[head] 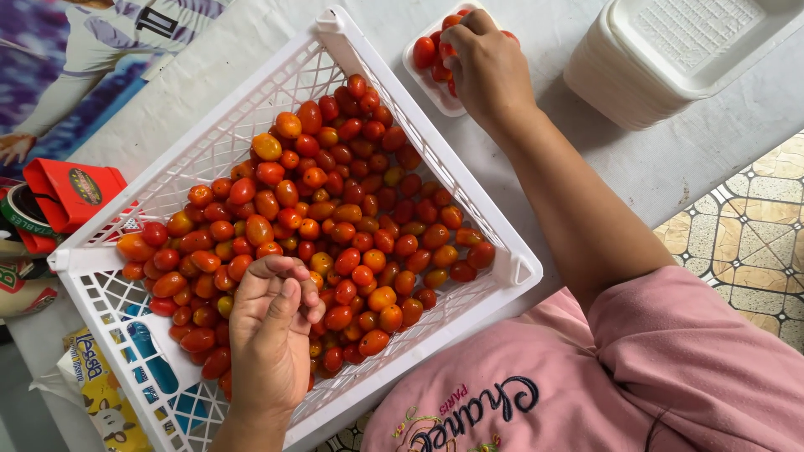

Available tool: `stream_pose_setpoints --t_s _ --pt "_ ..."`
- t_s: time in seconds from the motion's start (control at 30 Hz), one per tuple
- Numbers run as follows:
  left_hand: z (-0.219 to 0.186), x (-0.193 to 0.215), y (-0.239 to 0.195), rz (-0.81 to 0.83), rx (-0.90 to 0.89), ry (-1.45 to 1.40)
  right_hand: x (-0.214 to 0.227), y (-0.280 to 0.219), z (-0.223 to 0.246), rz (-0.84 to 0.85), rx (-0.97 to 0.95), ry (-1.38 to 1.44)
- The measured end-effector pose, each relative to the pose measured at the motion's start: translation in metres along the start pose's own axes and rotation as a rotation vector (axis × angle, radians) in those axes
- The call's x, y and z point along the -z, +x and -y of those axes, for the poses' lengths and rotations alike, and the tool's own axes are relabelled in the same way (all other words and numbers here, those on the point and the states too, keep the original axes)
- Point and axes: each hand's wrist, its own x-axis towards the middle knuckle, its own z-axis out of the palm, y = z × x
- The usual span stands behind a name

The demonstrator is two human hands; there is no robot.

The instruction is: The person picks cherry tomatoes from a white crate, wipes each one with a tissue, and places them into a small white tray. The person repeats this process continuously, handling the tomatoes one at a time.

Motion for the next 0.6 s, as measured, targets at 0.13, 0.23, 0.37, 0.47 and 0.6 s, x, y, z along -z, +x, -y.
stream_pose_setpoints --t_s 0.13,0.23,0.37,0.47,0.6 --pt "-0.001 0.002 -0.001 0.007 -0.009 -0.018 0.011 0.002 0.001 0.052 -0.022 0.045" --pt "-0.001 0.001 -0.001 0.006 -0.011 -0.012 0.011 0.001 0.004 0.035 -0.074 -0.002" --pt "-0.001 0.001 0.001 -0.014 -0.005 -0.013 0.010 0.000 0.006 0.050 -0.078 -0.064" --pt "-0.001 0.000 0.003 -0.013 -0.009 -0.021 0.012 -0.001 0.002 0.056 -0.073 -0.086" --pt "-0.003 0.002 0.007 -0.002 -0.069 -0.002 0.016 0.001 -0.013 0.055 -0.229 0.031"
